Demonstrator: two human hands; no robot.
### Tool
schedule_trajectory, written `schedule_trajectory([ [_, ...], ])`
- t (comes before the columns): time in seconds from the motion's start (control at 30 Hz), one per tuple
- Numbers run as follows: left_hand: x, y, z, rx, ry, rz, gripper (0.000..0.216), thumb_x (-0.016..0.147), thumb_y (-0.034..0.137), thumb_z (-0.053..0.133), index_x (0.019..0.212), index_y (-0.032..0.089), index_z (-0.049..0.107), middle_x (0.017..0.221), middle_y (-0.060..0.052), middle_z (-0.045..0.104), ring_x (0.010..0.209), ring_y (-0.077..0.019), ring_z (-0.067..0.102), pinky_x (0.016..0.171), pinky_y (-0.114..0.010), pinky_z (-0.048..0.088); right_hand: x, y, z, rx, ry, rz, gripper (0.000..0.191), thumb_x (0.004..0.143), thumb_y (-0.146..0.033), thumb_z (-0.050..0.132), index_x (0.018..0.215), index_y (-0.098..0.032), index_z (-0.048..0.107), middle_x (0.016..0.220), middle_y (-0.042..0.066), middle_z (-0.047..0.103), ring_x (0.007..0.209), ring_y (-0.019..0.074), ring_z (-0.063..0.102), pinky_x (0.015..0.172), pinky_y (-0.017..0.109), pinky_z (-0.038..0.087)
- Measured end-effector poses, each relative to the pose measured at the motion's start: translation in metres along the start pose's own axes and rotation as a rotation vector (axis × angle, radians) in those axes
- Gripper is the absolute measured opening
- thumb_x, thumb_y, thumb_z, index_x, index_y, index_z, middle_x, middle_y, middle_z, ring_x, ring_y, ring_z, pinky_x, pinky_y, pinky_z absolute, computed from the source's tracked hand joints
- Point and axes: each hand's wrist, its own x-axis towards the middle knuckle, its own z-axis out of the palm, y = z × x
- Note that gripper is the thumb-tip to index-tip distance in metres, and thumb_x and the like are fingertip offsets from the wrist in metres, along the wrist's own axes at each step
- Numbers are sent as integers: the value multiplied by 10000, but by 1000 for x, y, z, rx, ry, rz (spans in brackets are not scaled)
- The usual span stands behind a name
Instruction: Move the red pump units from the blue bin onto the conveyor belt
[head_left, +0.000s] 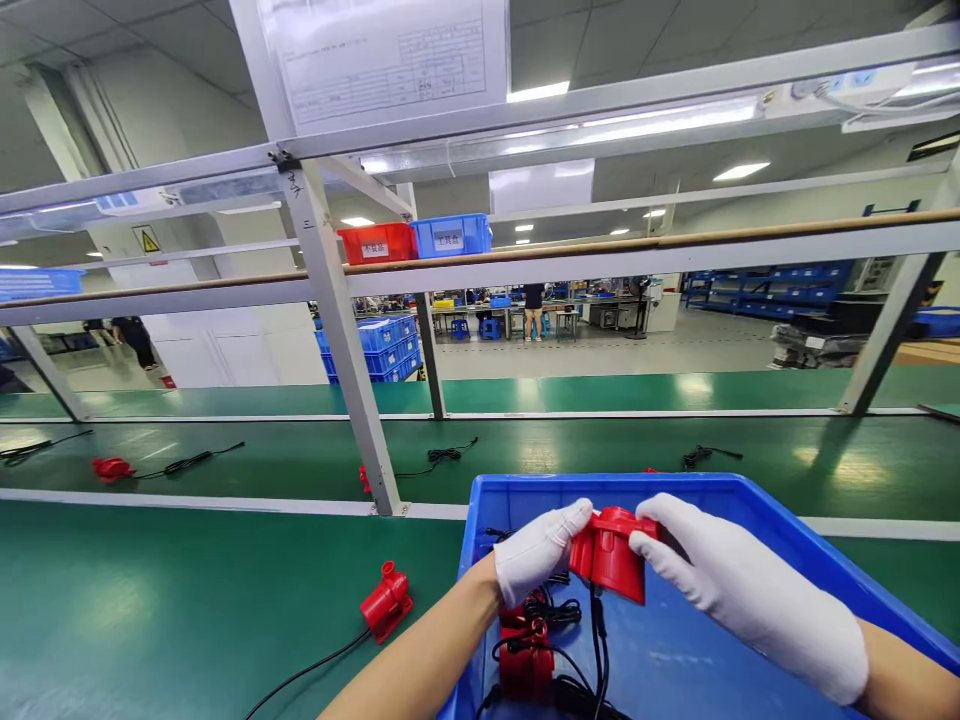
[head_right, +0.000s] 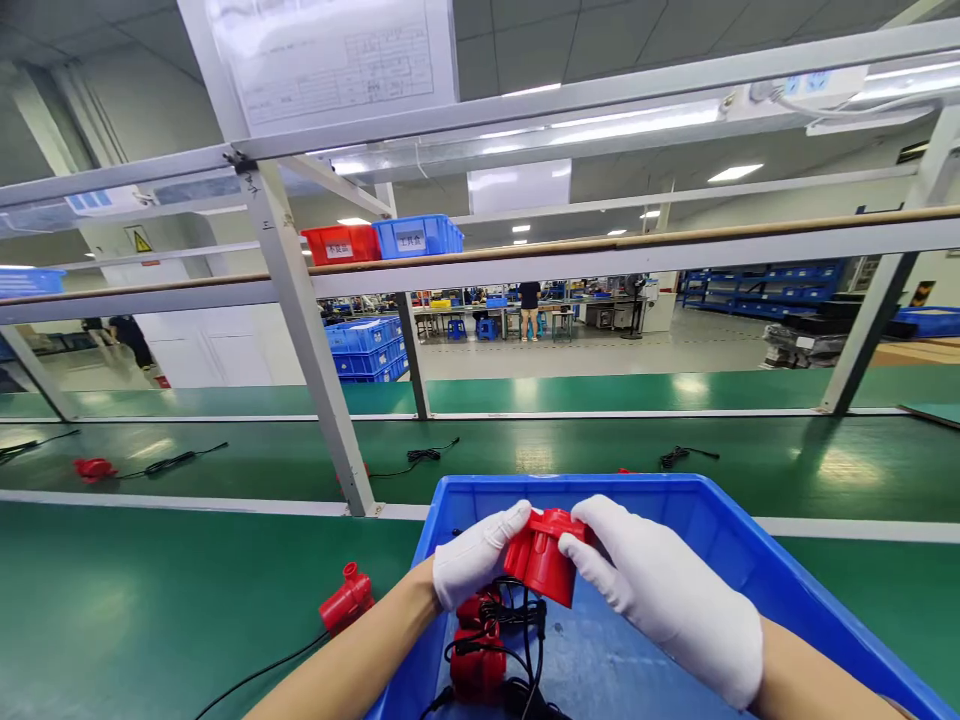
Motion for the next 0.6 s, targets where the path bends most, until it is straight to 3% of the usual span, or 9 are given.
schedule_trajectory([
  [0.37, -13, 11, 4, -190, -107, 111, 597, 886, 636, 531, 1256, 168, 548, 1234, -133, 568, 1111, -255, 553, 949, -360, 424, -11, -11, -12, 344, 86, -63, 380, 935, -585, 457, 1074, -254, 584, 1067, 40, 623, 975, 194, 595, 846, 286, 502],
  [0.6, -22, 24, 7, -147, -153, 167, 684, 815, 696, 566, 1203, 134, 551, 1037, -125, 570, 930, -228, 571, 826, -302, 437, -26, -18, -11, 401, 30, -62, 411, 946, -613, 398, 1016, -261, 598, 1011, 42, 634, 913, 192, 595, 806, 281, 497],
])
